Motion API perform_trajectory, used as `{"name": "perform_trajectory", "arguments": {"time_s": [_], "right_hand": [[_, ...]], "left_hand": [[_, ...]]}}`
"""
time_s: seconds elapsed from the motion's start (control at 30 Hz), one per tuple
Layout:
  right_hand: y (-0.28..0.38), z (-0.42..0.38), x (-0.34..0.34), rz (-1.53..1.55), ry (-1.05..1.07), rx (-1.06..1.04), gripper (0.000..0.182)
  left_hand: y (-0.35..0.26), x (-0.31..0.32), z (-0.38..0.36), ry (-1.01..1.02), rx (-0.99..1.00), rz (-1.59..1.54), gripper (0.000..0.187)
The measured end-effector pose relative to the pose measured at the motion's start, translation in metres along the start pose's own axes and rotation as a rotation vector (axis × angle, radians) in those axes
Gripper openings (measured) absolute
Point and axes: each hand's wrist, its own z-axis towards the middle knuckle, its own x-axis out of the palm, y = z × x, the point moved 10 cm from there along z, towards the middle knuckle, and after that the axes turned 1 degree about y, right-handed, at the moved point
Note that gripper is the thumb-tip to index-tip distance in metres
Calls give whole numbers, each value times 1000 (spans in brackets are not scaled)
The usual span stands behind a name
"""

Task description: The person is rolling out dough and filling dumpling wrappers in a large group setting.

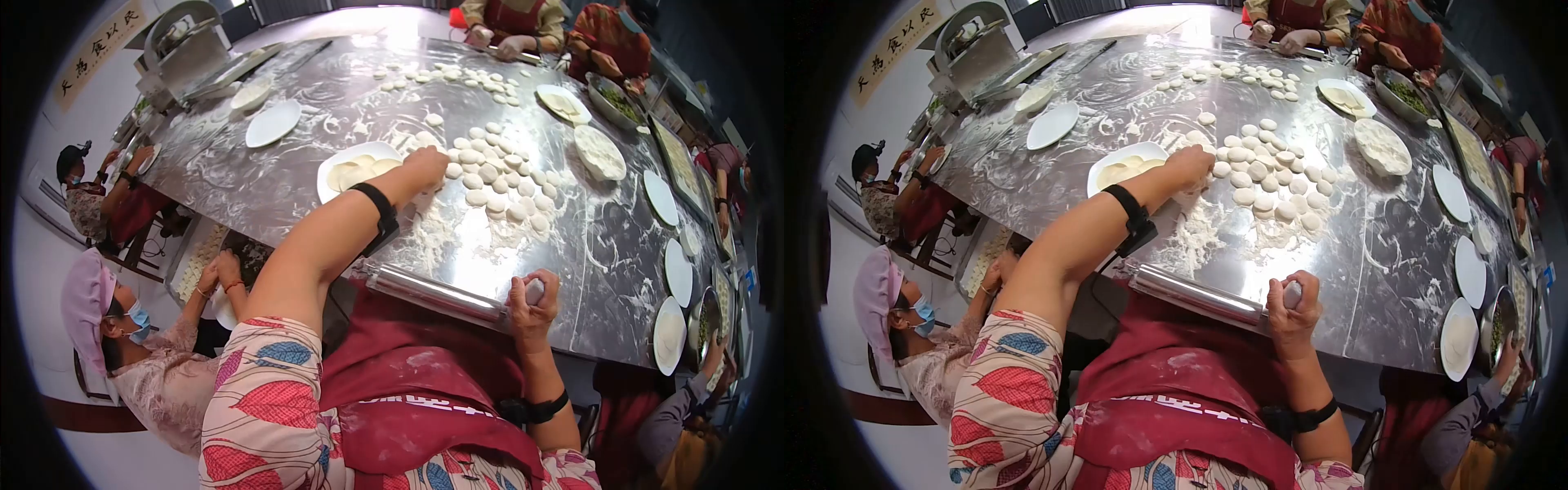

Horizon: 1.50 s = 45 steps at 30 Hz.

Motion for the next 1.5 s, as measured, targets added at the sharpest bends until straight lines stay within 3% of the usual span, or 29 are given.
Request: {"name": "perform_trajectory", "arguments": {"time_s": [0.2,0.3,0.37,0.43,0.53,0.73,0.9,0.97,1.13,1.23,1.27,1.4,1.5], "right_hand": [[4,-2,-3,-83,-26,-53,24],[-2,-4,-4,-33,-45,-36,24],[-1,-5,-4,-37,-41,-1,25],[-3,-4,-3,-54,-27,-9,25],[-6,12,1,-88,-11,4,23],[-25,71,32,-186,11,-34,24],[-12,30,9,-158,-1,-5,24],[-8,15,6,-35,-19,3,24],[-34,62,27,-214,2,18,26],[-29,52,19,-248,-15,-68,26],[-16,40,13,-197,-6,-2,26],[-10,22,7,-116,-14,-6,25],[-27,64,27,-238,-30,-61,24]], "left_hand": [[-31,1,-19,74,112,-68,37],[-72,10,-45,189,227,-599,34],[-99,36,-68,346,317,-650,22],[-105,41,-84,366,325,-715,16],[-95,33,-93,288,233,-657,15],[-101,29,-100,136,239,-516,17],[-86,37,-107,92,218,-550,16],[-79,49,-115,232,105,-728,15],[-102,33,-107,130,239,-583,16],[-106,44,-105,261,335,-630,17],[-104,40,-109,251,351,-603,14],[-88,51,-115,385,210,-785,11],[-100,35,-108,193,306,-580,14]]}}
